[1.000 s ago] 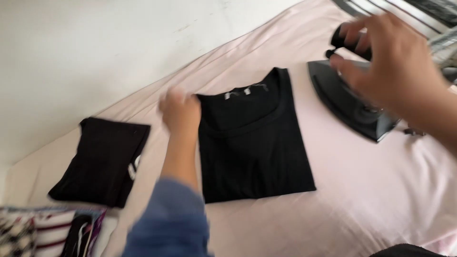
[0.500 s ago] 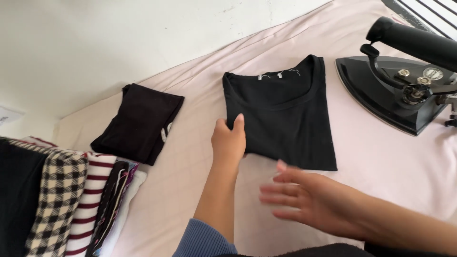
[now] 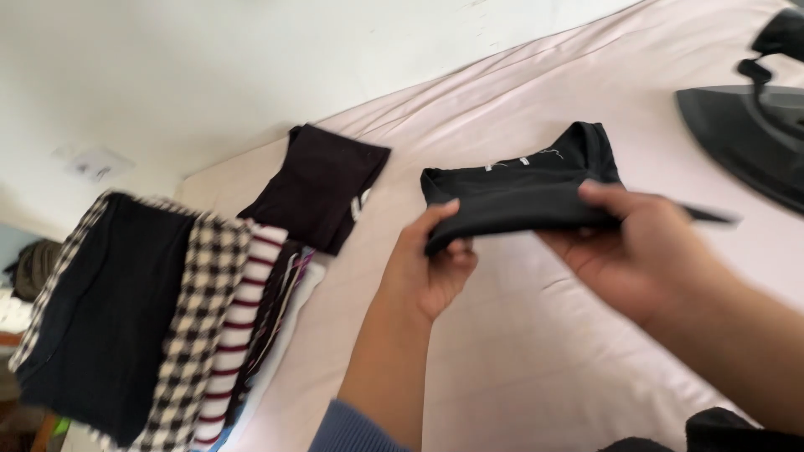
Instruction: Ironing and folding black clothes on a padded surface.
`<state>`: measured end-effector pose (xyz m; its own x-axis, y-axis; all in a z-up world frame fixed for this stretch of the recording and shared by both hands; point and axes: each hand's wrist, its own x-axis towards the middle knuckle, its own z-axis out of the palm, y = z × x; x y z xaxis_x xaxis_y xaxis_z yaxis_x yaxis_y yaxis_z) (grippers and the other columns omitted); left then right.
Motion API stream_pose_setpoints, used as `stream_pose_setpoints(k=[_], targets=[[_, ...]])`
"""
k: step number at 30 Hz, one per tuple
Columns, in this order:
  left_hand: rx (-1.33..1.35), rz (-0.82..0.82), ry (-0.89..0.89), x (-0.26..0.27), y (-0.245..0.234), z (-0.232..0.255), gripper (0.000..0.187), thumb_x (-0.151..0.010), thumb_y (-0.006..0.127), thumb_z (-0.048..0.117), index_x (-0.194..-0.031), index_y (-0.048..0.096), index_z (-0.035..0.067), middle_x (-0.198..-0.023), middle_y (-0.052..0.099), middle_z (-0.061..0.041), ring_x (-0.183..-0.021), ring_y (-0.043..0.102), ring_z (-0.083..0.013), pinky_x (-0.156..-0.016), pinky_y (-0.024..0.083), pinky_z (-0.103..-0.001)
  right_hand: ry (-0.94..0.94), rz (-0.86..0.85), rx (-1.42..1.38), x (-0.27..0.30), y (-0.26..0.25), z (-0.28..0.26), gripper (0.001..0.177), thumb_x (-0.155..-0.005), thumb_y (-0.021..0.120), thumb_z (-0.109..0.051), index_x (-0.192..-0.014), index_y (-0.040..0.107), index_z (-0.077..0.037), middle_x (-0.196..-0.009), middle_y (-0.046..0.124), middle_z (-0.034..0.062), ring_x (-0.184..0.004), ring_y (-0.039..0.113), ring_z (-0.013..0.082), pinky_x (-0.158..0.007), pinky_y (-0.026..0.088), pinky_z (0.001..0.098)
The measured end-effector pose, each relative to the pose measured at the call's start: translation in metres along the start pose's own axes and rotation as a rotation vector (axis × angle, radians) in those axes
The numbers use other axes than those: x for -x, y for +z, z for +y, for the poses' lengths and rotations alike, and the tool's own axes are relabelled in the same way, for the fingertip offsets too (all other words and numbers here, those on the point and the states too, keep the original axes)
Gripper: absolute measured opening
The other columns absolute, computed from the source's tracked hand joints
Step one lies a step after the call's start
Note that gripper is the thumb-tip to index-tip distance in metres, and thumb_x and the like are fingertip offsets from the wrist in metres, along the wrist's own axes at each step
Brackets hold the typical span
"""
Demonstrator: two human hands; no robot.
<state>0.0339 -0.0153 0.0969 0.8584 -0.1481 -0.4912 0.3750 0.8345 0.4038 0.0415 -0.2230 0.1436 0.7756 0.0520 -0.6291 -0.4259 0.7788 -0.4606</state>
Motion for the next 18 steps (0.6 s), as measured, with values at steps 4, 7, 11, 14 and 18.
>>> stream_pose_setpoints(k=[4, 7, 11, 14, 18], targets=[[-0.035, -0.145, 0.11, 0.008, -0.003, 0.027, 0.018, -0.09, 0.073, 0.014, -0.084, 0.057, 0.006, -0.061, 0.06, -0.005, -0.052, 0.058, -0.0138, -0.051, 0.048, -0.027, -0.078, -0.099, -0.02, 0.025, 0.045, 0.003, 0.029, -0.101, 0.05, -0.01, -0.121, 0.047, 0.01, -0.126, 0.06, 0.0209, -0.123, 0.063, 0.0329, -0.108, 0.043, 0.0532], [-0.06, -0.202, 0.179, 0.024, 0.01, 0.038, 0.016, -0.093, 0.068, 0.016, -0.093, 0.06, 0.003, -0.073, 0.065, -0.009, -0.059, 0.065, -0.0171, -0.054, 0.054, -0.029, -0.106, -0.146, -0.037, 0.041, 0.079, 0.009, 0.031, -0.1, 0.051, -0.012, -0.121, 0.048, 0.01, -0.125, 0.062, 0.022, -0.124, 0.06, 0.0349, -0.109, 0.041, 0.0541], [-0.053, -0.358, 0.233, -0.004, 0.016, 0.054, 0.032, -0.1, 0.059, 0.016, -0.113, 0.054, -0.013, -0.1, 0.068, -0.022, -0.079, 0.075, -0.0287, -0.067, 0.063, -0.034, -0.038, -0.15, -0.032, 0.007, 0.112, -0.002, 0.03, -0.098, 0.051, -0.012, -0.123, 0.054, 0.005, -0.123, 0.062, 0.015, -0.123, 0.056, 0.0299, -0.11, 0.04, 0.0512], [-0.245, -0.396, 0.481, 0.018, 0.054, 0.077, 0.04, -0.102, 0.055, 0.016, -0.126, 0.037, -0.009, -0.103, 0.066, -0.03, -0.083, 0.072, -0.0352, -0.071, 0.064, -0.039, -0.041, -0.059, 0.048, -0.036, 0.094, -0.063, 0.034, -0.098, 0.051, -0.012, -0.128, 0.048, 0.004, -0.128, 0.058, 0.0153, -0.127, 0.052, 0.0303, -0.112, 0.039, 0.0498], [-0.32, -0.5, 0.628, 0.039, 0.063, 0.063, 0.052, -0.103, 0.057, 0.017, -0.138, 0.028, -0.009, -0.11, 0.066, -0.03, -0.086, 0.073, -0.0403, -0.071, 0.066, -0.043, -0.034, 0.142, 0.18, -0.05, 0.019, -0.092, 0.043, -0.099, 0.051, -0.012, -0.138, 0.037, 0.002, -0.137, 0.049, 0.0162, -0.135, 0.045, 0.0313, -0.116, 0.036, 0.0471]])
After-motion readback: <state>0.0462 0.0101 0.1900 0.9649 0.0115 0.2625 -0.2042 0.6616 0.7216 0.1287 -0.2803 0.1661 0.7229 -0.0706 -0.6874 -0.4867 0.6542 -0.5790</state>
